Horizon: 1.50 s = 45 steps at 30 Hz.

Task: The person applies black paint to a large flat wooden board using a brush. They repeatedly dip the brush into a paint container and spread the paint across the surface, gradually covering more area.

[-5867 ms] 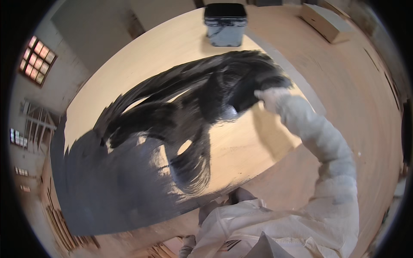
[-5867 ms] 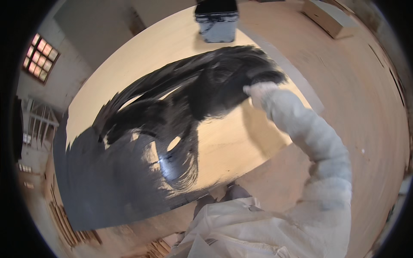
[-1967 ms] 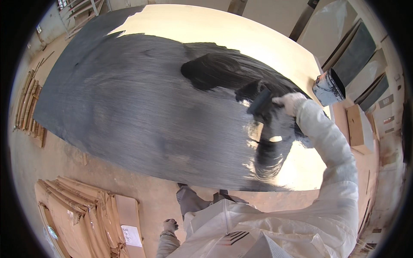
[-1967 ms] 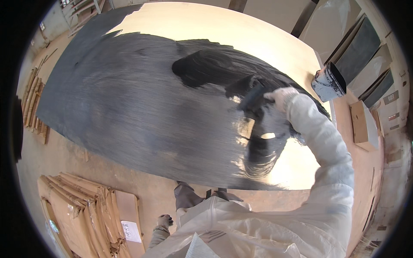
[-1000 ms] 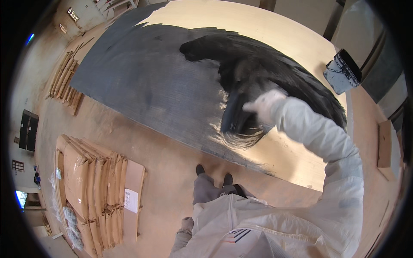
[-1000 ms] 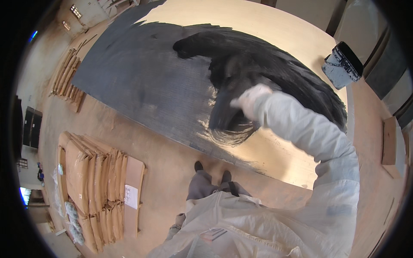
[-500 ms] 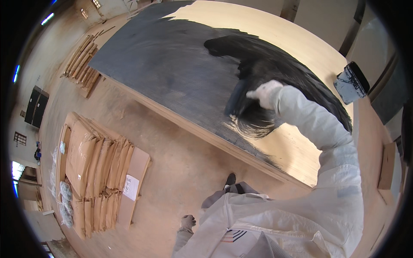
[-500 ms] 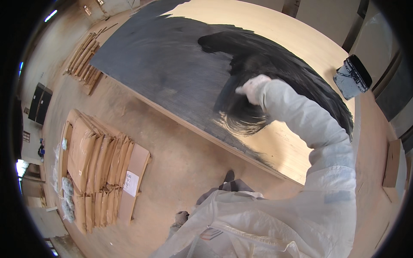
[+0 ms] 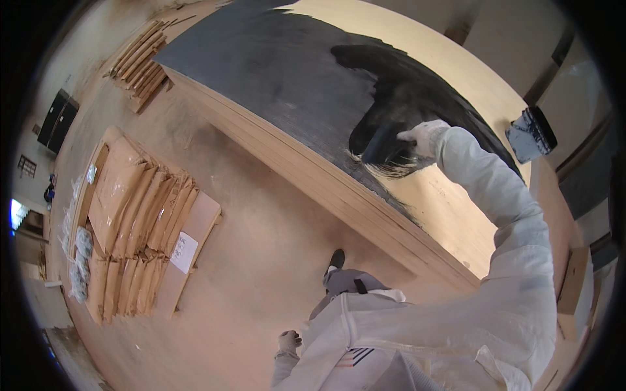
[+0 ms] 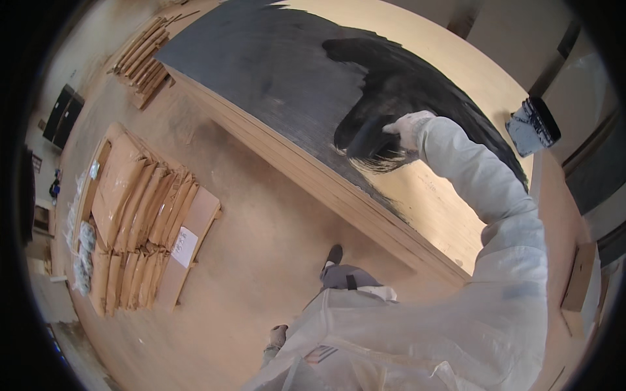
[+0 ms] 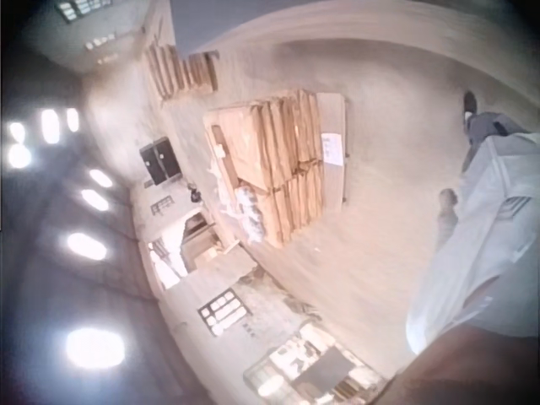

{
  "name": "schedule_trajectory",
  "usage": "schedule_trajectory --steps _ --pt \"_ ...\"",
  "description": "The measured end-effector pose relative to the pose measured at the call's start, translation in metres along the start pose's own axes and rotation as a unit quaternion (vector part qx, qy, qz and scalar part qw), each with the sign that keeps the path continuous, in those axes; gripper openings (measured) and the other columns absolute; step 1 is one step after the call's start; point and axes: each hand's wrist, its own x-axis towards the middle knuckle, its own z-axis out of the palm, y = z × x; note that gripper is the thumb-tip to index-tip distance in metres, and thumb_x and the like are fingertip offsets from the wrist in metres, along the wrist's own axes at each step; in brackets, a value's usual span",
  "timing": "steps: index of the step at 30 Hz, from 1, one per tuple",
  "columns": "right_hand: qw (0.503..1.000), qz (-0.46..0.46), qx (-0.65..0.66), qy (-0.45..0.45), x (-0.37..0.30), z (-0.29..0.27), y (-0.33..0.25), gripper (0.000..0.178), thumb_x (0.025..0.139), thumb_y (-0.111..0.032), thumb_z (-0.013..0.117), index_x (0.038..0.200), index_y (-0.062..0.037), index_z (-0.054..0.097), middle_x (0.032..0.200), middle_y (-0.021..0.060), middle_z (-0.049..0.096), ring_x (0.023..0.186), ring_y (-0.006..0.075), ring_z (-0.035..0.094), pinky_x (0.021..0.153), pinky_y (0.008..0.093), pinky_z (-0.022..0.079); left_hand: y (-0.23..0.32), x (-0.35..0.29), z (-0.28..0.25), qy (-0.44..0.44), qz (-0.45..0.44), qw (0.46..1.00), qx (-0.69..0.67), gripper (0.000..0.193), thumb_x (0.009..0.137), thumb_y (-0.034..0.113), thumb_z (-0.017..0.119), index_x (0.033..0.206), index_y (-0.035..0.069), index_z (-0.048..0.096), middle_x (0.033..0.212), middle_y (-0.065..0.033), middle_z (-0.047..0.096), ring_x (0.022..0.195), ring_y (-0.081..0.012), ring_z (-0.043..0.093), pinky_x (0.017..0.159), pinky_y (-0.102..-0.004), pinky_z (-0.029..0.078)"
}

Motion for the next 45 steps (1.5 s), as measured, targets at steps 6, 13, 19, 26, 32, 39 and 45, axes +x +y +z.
schedule_trajectory --steps 6,13,19,26,32,39,45 --pt "0.999 -0.034 -0.022 0.034 -0.009 0.011 -0.030 0.073 0.091 -0.016 0.064 0.160 -0.0359 0.053 0.145 0.0147 0.069 0.133 0.0337 0.067 0.111 0.0414 0.053 -0.033 0.006 -0.001 -0.009 -0.061 0.998 -0.004 0.021 0.098 0.015 0.065 0.111 -0.001 0.068 0.090 -0.0145 0.073 0.067 -0.0261 0.073 0.054 -0.0407 0.060" --pt "0.999 -0.029 0.038 0.011 -0.071 0.063 0.063 0.062 0.096 -0.046 0.074 0.155 -0.0355 0.059 0.136 0.0159 0.073 0.131 0.0362 0.067 0.113 0.0439 0.051 -0.085 0.007 0.013 -0.012 -0.086 0.992 -0.097 0.019 0.099 0.016 0.065 0.110 0.001 0.067 0.088 -0.0124 0.071 0.067 -0.0266 0.073 0.054 -0.0421 0.062" --pt "0.984 0.155 0.049 0.068 -0.079 0.092 0.113 0.051 0.101 -0.042 0.067 0.149 -0.0225 0.065 0.141 0.0126 0.071 0.134 0.0331 0.065 0.115 0.0446 0.050 -0.095 -0.004 0.024 -0.022 -0.118 0.990 -0.075 0.018 0.099 0.016 0.065 0.110 0.001 0.067 0.088 -0.0124 0.071 0.066 -0.0259 0.072 0.053 -0.0418 0.062" --pt "0.984 0.119 0.058 0.116 -0.029 0.091 0.111 0.044 0.106 -0.038 0.058 0.141 -0.0146 0.069 0.138 0.0112 0.072 0.130 0.0329 0.067 0.111 0.0434 0.053 -0.066 -0.006 0.042 0.000 -0.093 0.992 -0.087 0.018 0.098 0.015 0.063 0.108 0.000 0.067 0.088 -0.0121 0.071 0.066 -0.0253 0.072 0.053 -0.0413 0.061" --pt "0.993 0.067 0.011 0.091 -0.025 0.076 0.134 0.043 0.105 -0.039 0.060 0.139 -0.0147 0.071 0.132 0.0135 0.075 0.124 0.0343 0.070 0.108 0.0447 0.054 -0.033 -0.017 0.089 0.009 -0.045 0.996 -0.080 0.023 0.097 0.016 0.066 0.112 -0.002 0.068 0.092 -0.0139 0.073 0.068 -0.0263 0.073 0.054 -0.0405 0.061" --pt "0.994 -0.050 0.005 0.094 -0.022 0.066 0.114 0.044 0.103 -0.039 0.060 0.138 -0.0151 0.071 0.130 0.0135 0.075 0.122 0.0341 0.071 0.107 0.0462 0.055 -0.003 -0.045 0.136 -0.022 -0.021 0.998 0.047 0.027 0.097 0.017 0.067 0.116 -0.002 0.068 0.096 -0.0147 0.073 0.072 -0.0255 0.073 0.057 -0.0370 0.060" --pt "0.995 -0.029 -0.022 0.093 -0.007 0.057 0.129 0.039 0.104 -0.037 0.058 0.131 -0.0143 0.074 0.131 0.0115 0.075 0.125 0.0336 0.070 0.108 0.0468 0.055 0.004 -0.043 0.153 0.005 0.000 1.000 0.008 0.027 0.098 0.018 0.066 0.116 -0.002 0.068 0.096 -0.0146 0.073 0.070 -0.0249 0.072 0.058 -0.0371 0.061"
